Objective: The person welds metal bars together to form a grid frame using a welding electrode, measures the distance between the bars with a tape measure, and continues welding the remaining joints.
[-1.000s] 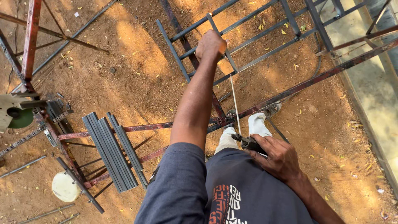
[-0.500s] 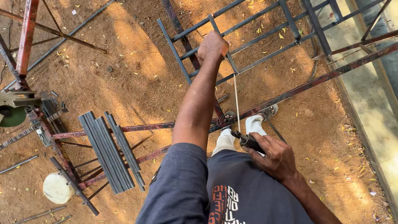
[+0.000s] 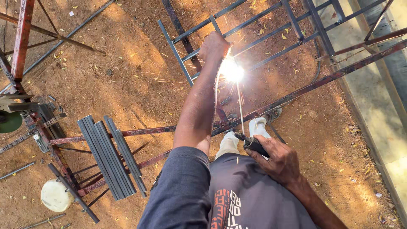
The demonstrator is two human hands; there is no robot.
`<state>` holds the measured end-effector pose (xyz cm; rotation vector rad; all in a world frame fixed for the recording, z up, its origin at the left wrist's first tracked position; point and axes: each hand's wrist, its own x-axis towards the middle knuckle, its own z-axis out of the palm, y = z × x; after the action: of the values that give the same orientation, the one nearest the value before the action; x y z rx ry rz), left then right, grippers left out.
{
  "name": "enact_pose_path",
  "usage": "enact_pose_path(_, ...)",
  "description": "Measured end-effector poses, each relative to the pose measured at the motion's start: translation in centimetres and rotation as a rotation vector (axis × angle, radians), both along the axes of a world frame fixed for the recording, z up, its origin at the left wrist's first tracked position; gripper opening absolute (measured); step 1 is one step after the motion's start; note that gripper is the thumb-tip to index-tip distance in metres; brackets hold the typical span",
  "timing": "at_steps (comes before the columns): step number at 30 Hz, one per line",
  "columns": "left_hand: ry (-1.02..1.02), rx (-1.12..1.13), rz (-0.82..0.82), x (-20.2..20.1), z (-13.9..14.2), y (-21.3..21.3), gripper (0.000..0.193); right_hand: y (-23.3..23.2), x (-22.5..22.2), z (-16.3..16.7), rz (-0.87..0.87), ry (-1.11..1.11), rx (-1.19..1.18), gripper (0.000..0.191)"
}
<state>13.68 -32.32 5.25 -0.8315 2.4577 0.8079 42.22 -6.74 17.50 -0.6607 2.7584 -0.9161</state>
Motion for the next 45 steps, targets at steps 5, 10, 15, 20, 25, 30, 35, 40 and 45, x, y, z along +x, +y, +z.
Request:
enact_pose_path(5,0.055,-0.065,0.027,-0.1,-0.1,0.0,0.039,-0.1,0.1,-0.1,-0.002,0.010,-0.004,0.047)
enact_pose_path(10,0.013,-0.005,-0.011,0.1,0.4,0.0,0.047,0.1,0.2,-0.6,0.002,0.012,0.025,0.051)
enact_pose_path(15,0.003,-0.024,-0.024,0.0,0.5,-0.1,0.041,0.1,0.4,-0.6,-0.004,0.040,0.037,0.052)
enact_pose_path(20,-0.008,-0.015,-0.012,0.0,0.0,-0.1,0.052,-0.2,0.5,-0.1,-0.032,0.008,0.023,0.050)
enact_pose_path(25,0.034,-0.028,0.023,-0.1,0.0,0.0,0.058,-0.4,0.4,0.3,-0.025,0.056,-0.018,0.051)
enact_pose_path(30,0.047,-0.010,0.065,-0.2,0.0,0.0,0.042,-0.5,0.5,0.4,-0.051,0.016,0.000,0.049)
enact_pose_path(35,0.134,0.000,-0.023,0.0,-1.4,-0.1,0.035,-0.7,0.5,0.5,-0.060,0.029,-0.046,0.047)
enact_pose_path(40,0.221,-0.049,-0.055,-0.4,-3.2,-0.3,0.027,-0.9,0.4,0.7,-0.070,0.011,-0.040,0.047)
enact_pose_path(45,0.183,-0.055,-0.048,-0.3,-2.9,-0.5,0.034,-0.5,0.4,0.5,-0.063,0.029,-0.059,0.046)
